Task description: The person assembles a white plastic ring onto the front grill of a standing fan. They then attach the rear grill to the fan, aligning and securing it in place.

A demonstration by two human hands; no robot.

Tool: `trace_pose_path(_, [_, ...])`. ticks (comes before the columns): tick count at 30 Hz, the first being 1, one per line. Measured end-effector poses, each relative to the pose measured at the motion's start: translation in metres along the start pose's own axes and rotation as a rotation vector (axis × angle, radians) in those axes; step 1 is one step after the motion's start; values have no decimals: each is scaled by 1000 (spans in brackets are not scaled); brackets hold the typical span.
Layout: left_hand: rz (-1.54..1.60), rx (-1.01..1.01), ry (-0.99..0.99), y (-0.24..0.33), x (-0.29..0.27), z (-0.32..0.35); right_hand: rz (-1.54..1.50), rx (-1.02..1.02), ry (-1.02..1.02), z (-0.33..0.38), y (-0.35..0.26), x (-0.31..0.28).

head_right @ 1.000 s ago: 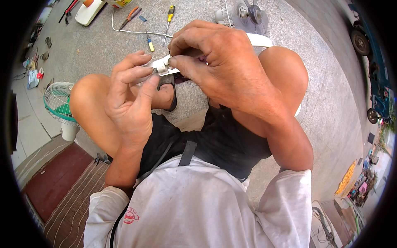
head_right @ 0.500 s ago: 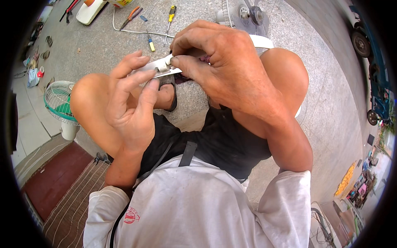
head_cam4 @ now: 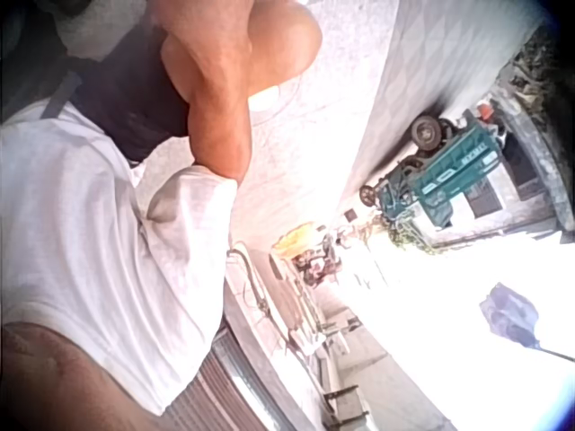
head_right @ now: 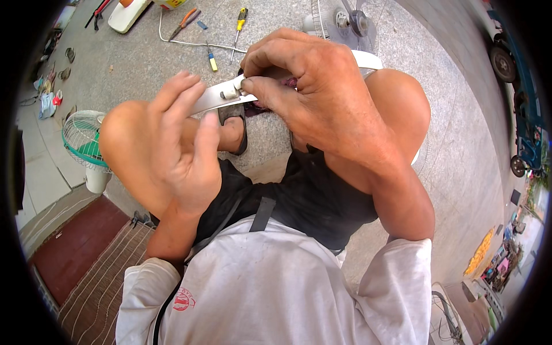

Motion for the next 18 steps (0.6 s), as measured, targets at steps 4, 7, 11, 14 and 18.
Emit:
trace_pose_path(4, [-48,144,-114,-3,-4,1,-1,17,-6,1,1,1])
trace_pose_path(7, [-44,100,-48,-2,0,-1,-37,18,14,-1,0,1])
trace_pose_path(11, [-13,107,-27,-5,0,0,-44,44,4,1,-1,1])
trace_pose_path(14, [-37,153,-104,-3,-3,0,-60,36,12,0,-2,0])
trace_pose_path(18, [-60,139,-59,-3,-2,-1,-64,27,14,-1,-2,0])
Point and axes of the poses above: each hand's wrist, its own z-axis away from the middle knuckle, its own x-axis out of the palm, y = z × x, the point moved 3 cm from there along -z, towards the middle knuckle, and after that the axes turned 11 degrees about z, right-handed, at the moved point
